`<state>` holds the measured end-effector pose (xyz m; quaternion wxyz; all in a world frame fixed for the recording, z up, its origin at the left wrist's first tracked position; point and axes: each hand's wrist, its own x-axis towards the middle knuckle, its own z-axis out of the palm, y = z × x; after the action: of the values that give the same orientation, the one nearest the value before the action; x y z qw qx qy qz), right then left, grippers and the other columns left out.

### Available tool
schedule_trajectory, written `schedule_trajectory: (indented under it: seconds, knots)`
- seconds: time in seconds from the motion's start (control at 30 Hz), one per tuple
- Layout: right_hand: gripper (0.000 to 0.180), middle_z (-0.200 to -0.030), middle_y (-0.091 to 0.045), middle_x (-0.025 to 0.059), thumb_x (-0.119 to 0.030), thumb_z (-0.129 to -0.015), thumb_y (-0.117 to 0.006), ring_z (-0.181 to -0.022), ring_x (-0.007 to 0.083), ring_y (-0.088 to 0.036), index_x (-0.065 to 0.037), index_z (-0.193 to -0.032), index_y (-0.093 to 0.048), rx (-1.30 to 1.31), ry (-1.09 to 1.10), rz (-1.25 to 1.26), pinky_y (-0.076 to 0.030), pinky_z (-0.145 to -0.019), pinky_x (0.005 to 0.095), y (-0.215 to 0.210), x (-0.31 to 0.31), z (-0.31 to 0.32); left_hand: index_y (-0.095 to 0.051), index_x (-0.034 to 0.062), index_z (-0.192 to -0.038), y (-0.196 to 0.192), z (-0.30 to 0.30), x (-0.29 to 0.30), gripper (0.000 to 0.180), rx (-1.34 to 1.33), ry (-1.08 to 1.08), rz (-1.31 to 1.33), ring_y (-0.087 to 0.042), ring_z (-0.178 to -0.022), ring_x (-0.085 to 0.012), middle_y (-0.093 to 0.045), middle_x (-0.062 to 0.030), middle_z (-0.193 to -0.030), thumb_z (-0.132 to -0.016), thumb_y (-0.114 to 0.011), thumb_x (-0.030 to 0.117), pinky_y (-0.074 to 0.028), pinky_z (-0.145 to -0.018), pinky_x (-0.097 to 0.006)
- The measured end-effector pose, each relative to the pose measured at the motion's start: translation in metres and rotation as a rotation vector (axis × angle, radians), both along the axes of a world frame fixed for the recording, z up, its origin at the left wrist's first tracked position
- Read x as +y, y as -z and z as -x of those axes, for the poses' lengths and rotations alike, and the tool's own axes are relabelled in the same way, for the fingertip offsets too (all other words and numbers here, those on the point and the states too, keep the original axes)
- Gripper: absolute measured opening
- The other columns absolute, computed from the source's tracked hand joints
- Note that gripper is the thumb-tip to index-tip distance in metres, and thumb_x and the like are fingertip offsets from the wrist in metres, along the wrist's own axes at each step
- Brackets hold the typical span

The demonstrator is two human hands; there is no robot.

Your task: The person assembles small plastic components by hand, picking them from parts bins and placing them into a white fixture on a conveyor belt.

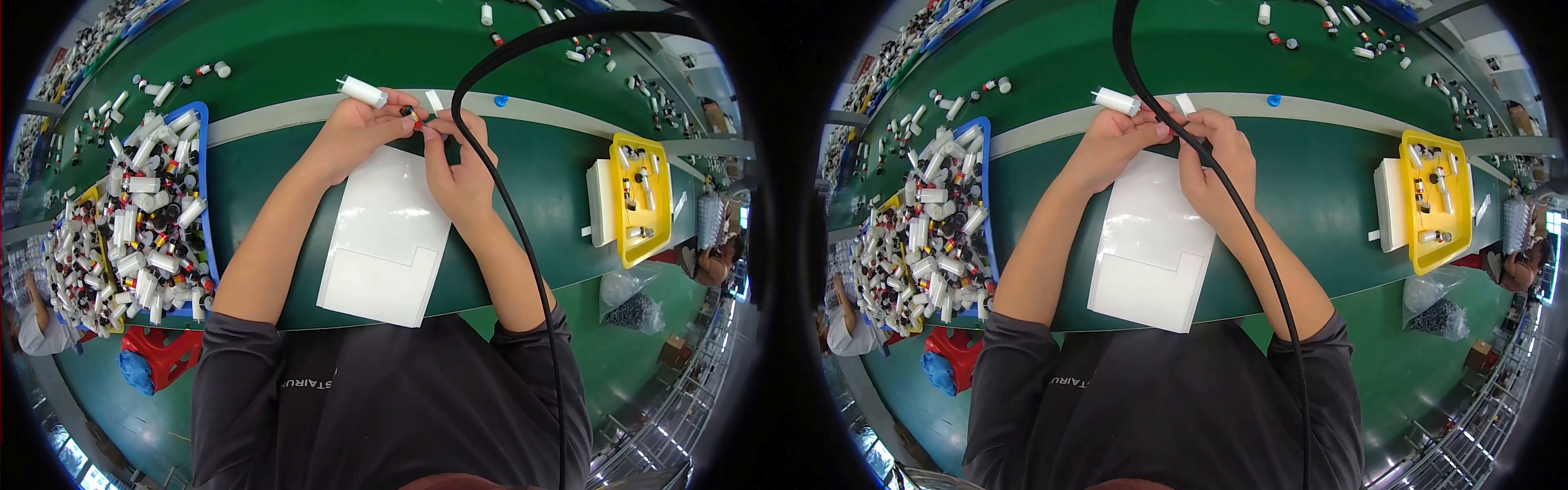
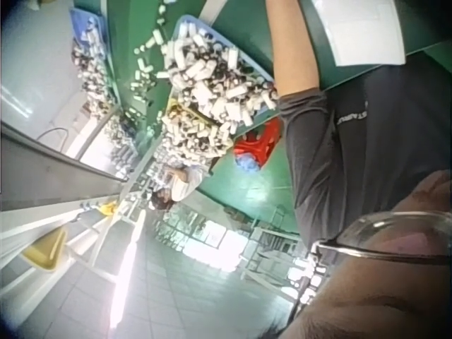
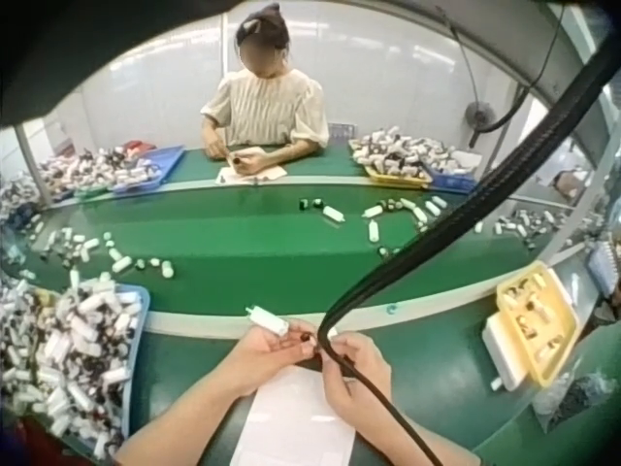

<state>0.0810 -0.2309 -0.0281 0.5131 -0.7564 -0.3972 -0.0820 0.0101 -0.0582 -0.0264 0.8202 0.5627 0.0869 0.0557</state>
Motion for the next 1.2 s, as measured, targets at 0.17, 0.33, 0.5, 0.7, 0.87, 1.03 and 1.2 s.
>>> schedule_trajectory:
  seconds: [0.17, 0.33, 0.5, 0.7, 0.87, 1.03, 1.2]
  knots:
    - [0.032, -0.093, -0.072, 0.0086, -0.001, -0.086, -0.068, -0.085, 0.0200, -0.068, -0.005, -0.115, -0.056, 0.061, -0.007, -0.072, -0.053, -0.075, 0.0307, 0.000, 0.004, 0.000, -0.063, -0.0019, -0.123, -0.007, 0.000, -0.004, 0.029, -0.010, -0.044, 0.018, -0.068, -0.106, -0.0167, -0.071, -0.0111, -0.115, -0.094, -0.065, -0.001, -0.055, -0.096, -0.030]
    - [0.031, -0.099, -0.067, 0.0075, 0.004, -0.087, -0.072, -0.092, 0.0129, -0.064, -0.001, -0.112, -0.055, 0.276, -0.083, -0.118, -0.050, -0.088, 0.0275, -0.007, 0.008, 0.001, -0.064, -0.0029, -0.121, -0.006, 0.000, -0.006, 0.027, -0.015, -0.057, -0.058, -0.069, -0.105, -0.0173, -0.071, -0.0111, -0.113, -0.094, -0.064, -0.003, -0.056, -0.095, -0.029]
    - [0.035, -0.097, -0.065, 0.0049, 0.007, -0.088, -0.070, -0.098, 0.0130, -0.062, -0.002, -0.117, -0.052, 0.380, -0.189, -0.184, -0.048, -0.093, 0.0281, -0.005, 0.008, 0.001, -0.065, -0.0019, -0.119, -0.001, 0.000, -0.005, 0.025, -0.013, -0.060, -0.078, -0.070, -0.104, -0.0174, -0.071, -0.0113, -0.112, -0.094, -0.064, -0.003, -0.057, -0.093, -0.029]
    - [0.031, -0.091, -0.068, 0.0046, 0.002, -0.088, -0.070, -0.083, 0.0100, -0.064, -0.004, -0.114, -0.055, 0.337, -0.111, -0.136, -0.052, -0.076, 0.0242, 0.006, 0.008, -0.006, -0.066, -0.0014, -0.121, -0.004, -0.001, -0.006, 0.027, 0.055, -0.084, -0.047, -0.070, -0.103, -0.0178, -0.071, -0.0111, -0.112, -0.094, -0.066, -0.002, -0.058, -0.091, -0.029]
    - [0.031, -0.088, -0.065, 0.0027, 0.002, -0.088, -0.071, -0.081, 0.0094, -0.062, -0.005, -0.114, -0.056, 0.406, -0.117, -0.120, -0.050, -0.075, 0.0242, 0.005, 0.010, -0.008, -0.067, -0.0015, -0.123, -0.009, 0.000, -0.005, 0.029, 0.056, -0.076, -0.038, -0.070, -0.102, -0.0180, -0.070, -0.0111, -0.115, -0.094, -0.067, -0.001, -0.059, -0.092, -0.029]
    - [0.028, -0.089, -0.065, 0.0031, 0.001, -0.089, -0.073, -0.082, 0.0105, -0.063, -0.002, -0.112, -0.059, 0.237, -0.111, -0.171, -0.051, -0.075, 0.0247, -0.003, 0.006, -0.016, -0.067, -0.0015, -0.124, -0.006, 0.001, -0.003, 0.029, 0.048, -0.084, -0.027, -0.069, -0.103, -0.0178, -0.070, -0.0112, -0.115, -0.095, -0.067, 0.001, -0.058, -0.093, -0.029]
    - [0.011, -0.088, -0.068, 0.0032, -0.004, -0.092, -0.072, -0.077, 0.0078, -0.061, 0.001, -0.099, -0.065, 0.773, -0.223, -0.091, -0.050, -0.069, 0.0218, -0.033, -0.002, -0.023, -0.068, 0.0005, -0.122, -0.008, -0.001, -0.006, 0.027, 0.098, -0.062, -0.170, -0.070, -0.105, -0.0189, -0.071, -0.0104, -0.113, -0.096, -0.066, 0.002, -0.058, -0.094, -0.029]
